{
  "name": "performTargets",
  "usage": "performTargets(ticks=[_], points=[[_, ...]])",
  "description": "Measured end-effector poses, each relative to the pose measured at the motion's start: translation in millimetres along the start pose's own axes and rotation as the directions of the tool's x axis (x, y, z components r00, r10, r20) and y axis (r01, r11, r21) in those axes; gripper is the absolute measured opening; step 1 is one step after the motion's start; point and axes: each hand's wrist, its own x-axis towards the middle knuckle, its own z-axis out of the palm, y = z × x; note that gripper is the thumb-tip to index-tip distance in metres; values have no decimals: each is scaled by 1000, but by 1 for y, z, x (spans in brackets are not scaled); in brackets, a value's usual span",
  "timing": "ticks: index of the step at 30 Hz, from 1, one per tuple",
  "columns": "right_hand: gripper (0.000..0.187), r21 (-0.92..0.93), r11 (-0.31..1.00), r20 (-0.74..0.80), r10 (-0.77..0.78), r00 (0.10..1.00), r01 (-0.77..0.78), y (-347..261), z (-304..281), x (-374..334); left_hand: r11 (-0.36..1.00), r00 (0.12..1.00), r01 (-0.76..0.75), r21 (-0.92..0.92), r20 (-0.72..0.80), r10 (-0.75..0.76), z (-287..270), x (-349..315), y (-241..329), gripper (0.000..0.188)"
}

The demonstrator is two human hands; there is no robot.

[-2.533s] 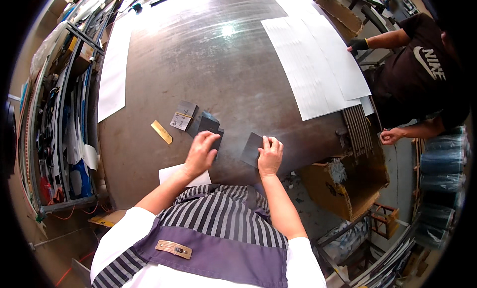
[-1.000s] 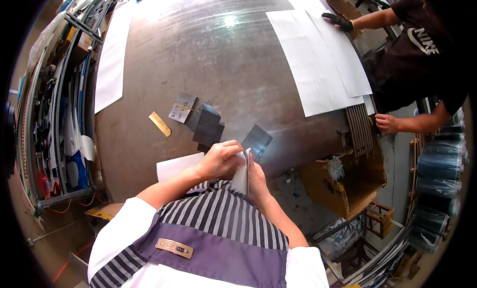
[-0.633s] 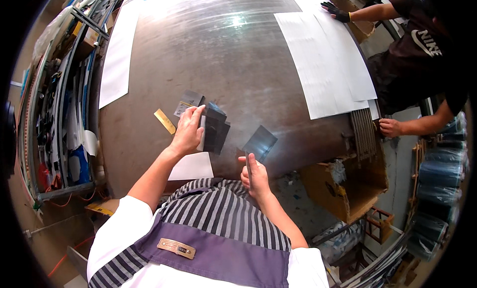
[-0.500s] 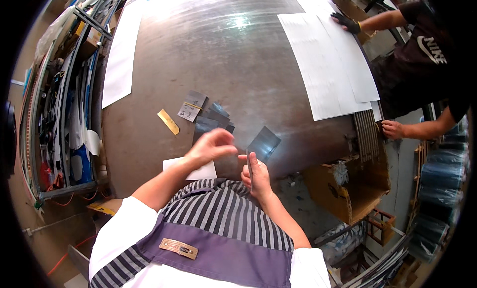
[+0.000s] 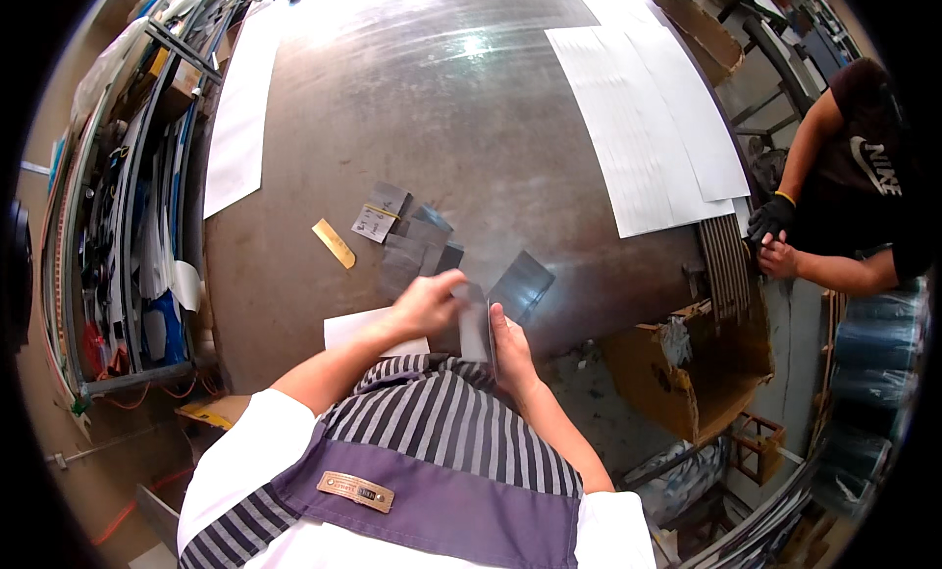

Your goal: The person cuts a long strip of white material using shears, then scrapes a curved metal surface with a small tool. They retrieve a sheet of material from a machine and place it in a box, then handle small rectangular blocks from a box and place them on the table.

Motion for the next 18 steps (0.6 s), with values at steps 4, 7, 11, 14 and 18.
performTargets(ticks=[4,7,11,14,18], points=[[63,62,998,-61,11,998,-7,9,-13,4,945,993,94,314,-98,-67,-55,5,-6,48],[63,40,999,-37,-3,999,5,4,-5,-1,937,948,21,349,-304,92,-50,3,-7,48],[48,-25,995,10,-95,995,95,10,0,1,702,856,504,-502,397,-331,-21,1,45,27],[46,106,994,92,-4,996,-6,2,10,-5,482,828,558,-675,488,-276,1,-4,32,25],[45,145,987,162,38,986,-62,4,5,-7,481,826,558,-676,510,-240,2,-4,25,27]])
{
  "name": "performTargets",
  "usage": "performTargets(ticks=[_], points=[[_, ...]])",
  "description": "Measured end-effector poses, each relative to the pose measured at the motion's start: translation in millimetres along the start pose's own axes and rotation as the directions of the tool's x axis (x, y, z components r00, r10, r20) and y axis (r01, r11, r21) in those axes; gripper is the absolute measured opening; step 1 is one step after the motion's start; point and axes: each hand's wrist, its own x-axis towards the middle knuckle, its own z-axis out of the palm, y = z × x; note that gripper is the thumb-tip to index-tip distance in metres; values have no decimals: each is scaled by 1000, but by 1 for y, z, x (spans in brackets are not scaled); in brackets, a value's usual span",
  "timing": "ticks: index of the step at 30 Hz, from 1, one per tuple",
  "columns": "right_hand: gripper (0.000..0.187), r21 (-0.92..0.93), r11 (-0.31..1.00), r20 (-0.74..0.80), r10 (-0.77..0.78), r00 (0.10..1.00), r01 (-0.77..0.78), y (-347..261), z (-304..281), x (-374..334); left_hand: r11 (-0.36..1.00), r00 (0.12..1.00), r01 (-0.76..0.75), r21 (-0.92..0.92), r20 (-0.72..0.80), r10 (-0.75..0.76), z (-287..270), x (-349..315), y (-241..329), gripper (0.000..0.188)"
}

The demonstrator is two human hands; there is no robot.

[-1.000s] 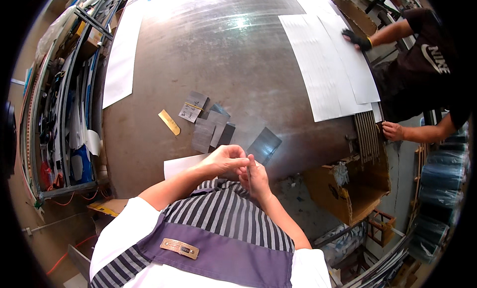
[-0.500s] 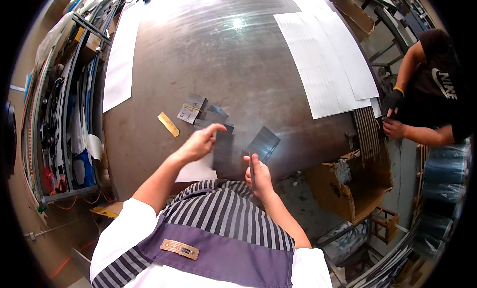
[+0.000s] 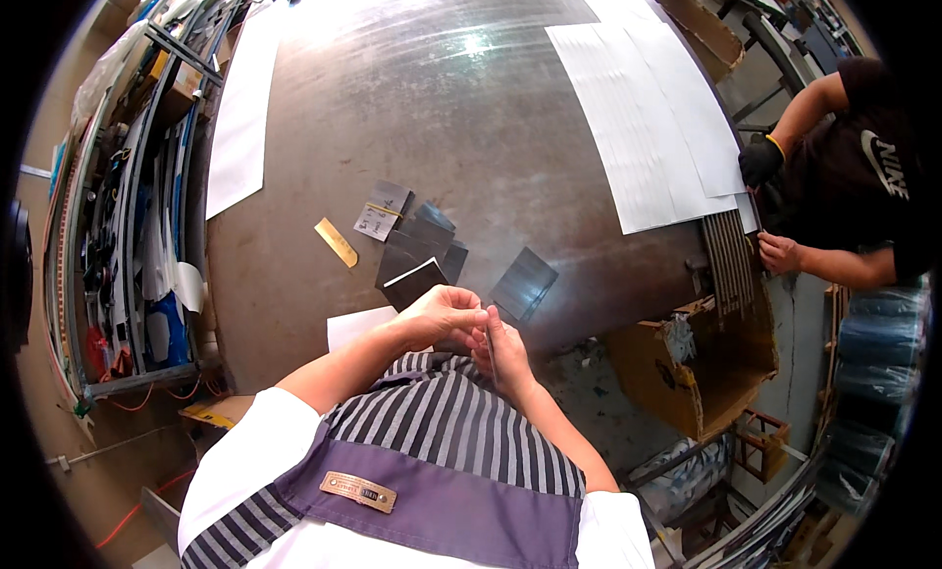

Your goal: The person cuts a long strip of white material using shears, then scrapes a curved metal surface with a small tool. They retrieve a sheet of material from a machine and place it in a box, then handle small rectangular blocks from a box and place them on the table.

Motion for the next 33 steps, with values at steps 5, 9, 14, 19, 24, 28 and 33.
performTargets(ticks=[5,9,14,19,24,28,33], points=[[44,-43,994,-26,-102,994,101,-1,11,-1,997,999,47,-62,-6,-47,-1,-2,1,28],[45,-166,968,-133,-213,968,190,-7,22,-3,992,1000,23,-123,11,-22,2,-4,0,27],[44,-84,986,-43,-151,988,147,-11,16,-11,977,998,-40,-209,48,51,2,-2,-14,22],[43,-307,891,-108,-383,918,335,-13,17,-5,953,983,-156,-259,58,177,5,-4,-3,15],[42,-17,977,-61,-212,975,211,-12,16,-15,951,974,-162,-264,110,197,10,-3,-4,11],[43,-32,982,-86,-189,978,187,-20,25,-21,957,970,-161,-239,141,198,13,1,-12,12],[41,-21,981,-72,-193,979,192,-18,23,-21,951,983,-98,-292,120,138,18,-6,0,15]])
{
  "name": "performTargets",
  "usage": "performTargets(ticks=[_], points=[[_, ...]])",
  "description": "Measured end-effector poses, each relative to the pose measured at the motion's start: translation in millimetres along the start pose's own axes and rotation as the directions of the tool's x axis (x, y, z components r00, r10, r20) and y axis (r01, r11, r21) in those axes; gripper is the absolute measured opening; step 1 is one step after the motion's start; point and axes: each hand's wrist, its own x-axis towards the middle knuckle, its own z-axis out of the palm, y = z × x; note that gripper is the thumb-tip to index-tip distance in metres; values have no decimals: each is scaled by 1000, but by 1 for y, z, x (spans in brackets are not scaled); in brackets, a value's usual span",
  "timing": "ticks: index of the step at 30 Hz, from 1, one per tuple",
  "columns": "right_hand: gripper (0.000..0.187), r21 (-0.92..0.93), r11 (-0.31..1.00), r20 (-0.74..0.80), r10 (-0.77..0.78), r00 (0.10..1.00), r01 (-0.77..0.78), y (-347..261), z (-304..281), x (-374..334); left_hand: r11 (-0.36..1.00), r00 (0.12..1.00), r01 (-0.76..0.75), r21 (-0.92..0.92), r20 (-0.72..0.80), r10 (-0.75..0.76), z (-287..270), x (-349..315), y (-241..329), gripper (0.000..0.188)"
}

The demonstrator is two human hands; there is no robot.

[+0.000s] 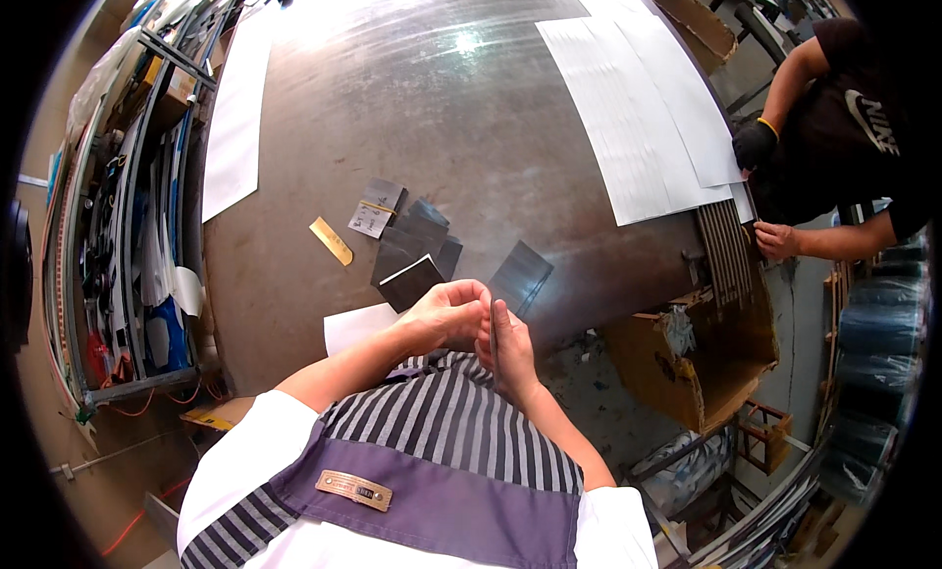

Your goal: The person cuts a long strip of white material using shears, then scrapes a curved metal surface with a small tool. They retrieve a sheet of material from a machine and place it in a box, then handle small rectangular blocks from a box and place them on the table.

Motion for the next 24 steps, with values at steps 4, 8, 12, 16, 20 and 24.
performTargets(ticks=[4,8,12,16,20,24], points=[[40,30,1000,37,-3,999,2,9,-7,2,997,999,13,70,-43,-10,-8,5,-8,17],[39,-3,1000,-26,-12,1000,12,0,3,-1,992,1000,-18,-124,-28,15,-5,2,-7,14],[40,-25,999,-26,-43,999,42,4,-5,0,998,1000,-16,-58,-17,15,0,0,-2,13],[44,-15,999,26,-33,999,34,6,-8,-1,992,998,23,120,-54,-16,-2,0,0,14],[52,-98,995,-42,-31,999,27,13,-7,1,138,845,-210,968,109,523,-2,3,-16,10],[55,-229,964,-97,-158,983,132,34,-17,23,101,788,-195,976,94,609,-9,10,-33,14]])
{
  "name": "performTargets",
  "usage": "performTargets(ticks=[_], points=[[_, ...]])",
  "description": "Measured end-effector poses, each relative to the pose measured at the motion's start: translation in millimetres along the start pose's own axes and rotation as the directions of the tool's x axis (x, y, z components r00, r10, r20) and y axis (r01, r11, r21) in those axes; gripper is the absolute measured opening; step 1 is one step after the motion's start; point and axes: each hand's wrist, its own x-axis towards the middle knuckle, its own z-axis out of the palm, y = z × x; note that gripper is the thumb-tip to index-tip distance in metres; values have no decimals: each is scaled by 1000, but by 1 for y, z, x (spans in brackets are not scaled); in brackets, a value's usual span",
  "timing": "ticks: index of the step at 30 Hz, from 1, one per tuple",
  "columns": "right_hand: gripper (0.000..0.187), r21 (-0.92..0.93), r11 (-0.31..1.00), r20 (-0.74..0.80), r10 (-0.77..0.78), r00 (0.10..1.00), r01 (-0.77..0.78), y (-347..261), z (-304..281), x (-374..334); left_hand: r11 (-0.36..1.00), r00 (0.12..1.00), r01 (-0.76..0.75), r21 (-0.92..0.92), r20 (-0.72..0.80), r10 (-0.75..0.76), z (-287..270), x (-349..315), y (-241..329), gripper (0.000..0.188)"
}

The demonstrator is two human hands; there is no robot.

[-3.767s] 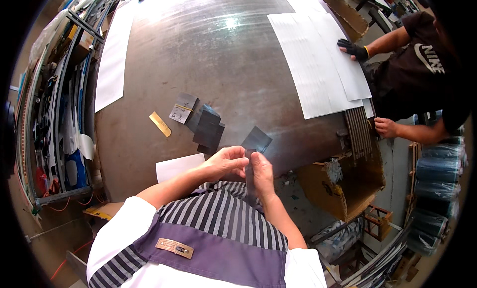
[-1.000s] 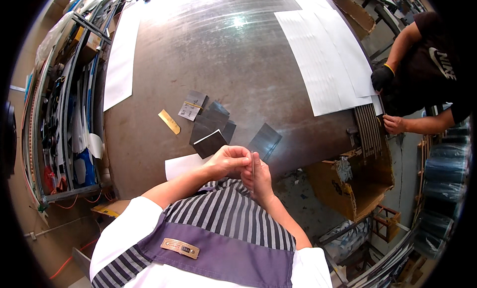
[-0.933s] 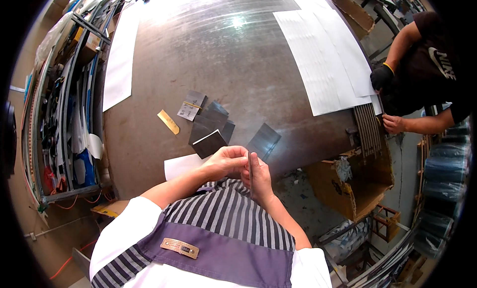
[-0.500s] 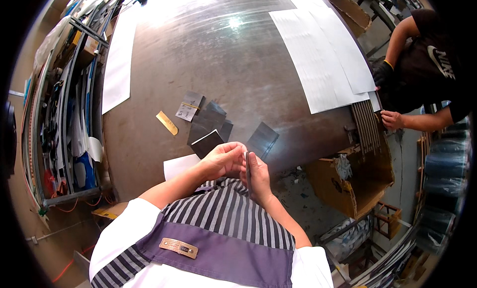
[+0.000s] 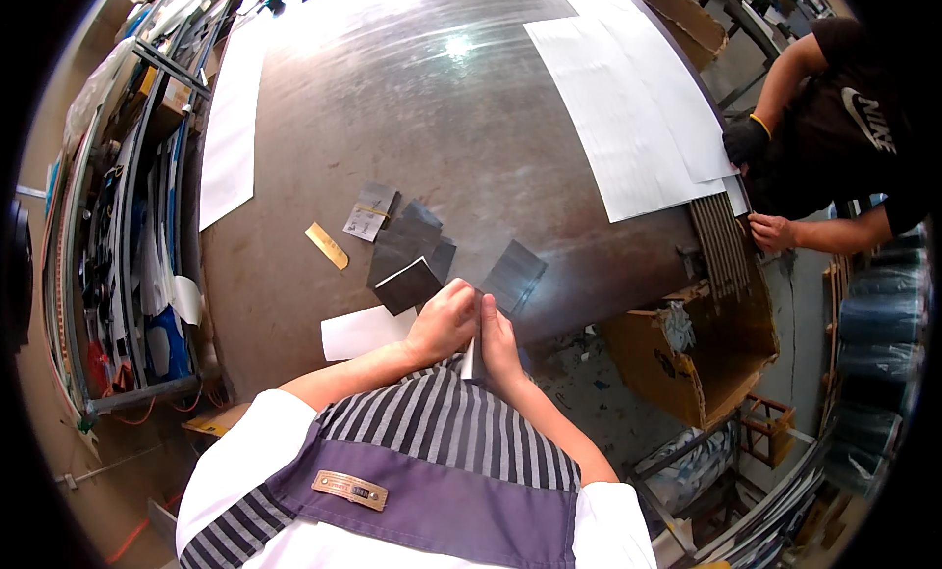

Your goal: The person cuts a long strip of white material using shears, then scrapes a curved metal surface with a small tool. They retrieve a sheet of material from a machine and place it in a box, then handle small rectangular blocks from a box and place them on the table.

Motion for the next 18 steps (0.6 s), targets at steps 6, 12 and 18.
performTargets(ticks=[6,12,18], points=[[56,-178,978,-103,-129,986,110,-6,2,6,424,848,523,-739,404,-342,-8,1,-3,29],[53,-446,867,-87,-287,954,220,15,-3,26,363,789,602,-711,460,-406,-16,-8,-10,47],[53,-366,883,-176,-376,910,294,35,9,84,856,923,319,-408,-72,-378,-29,-24,-27,78]])
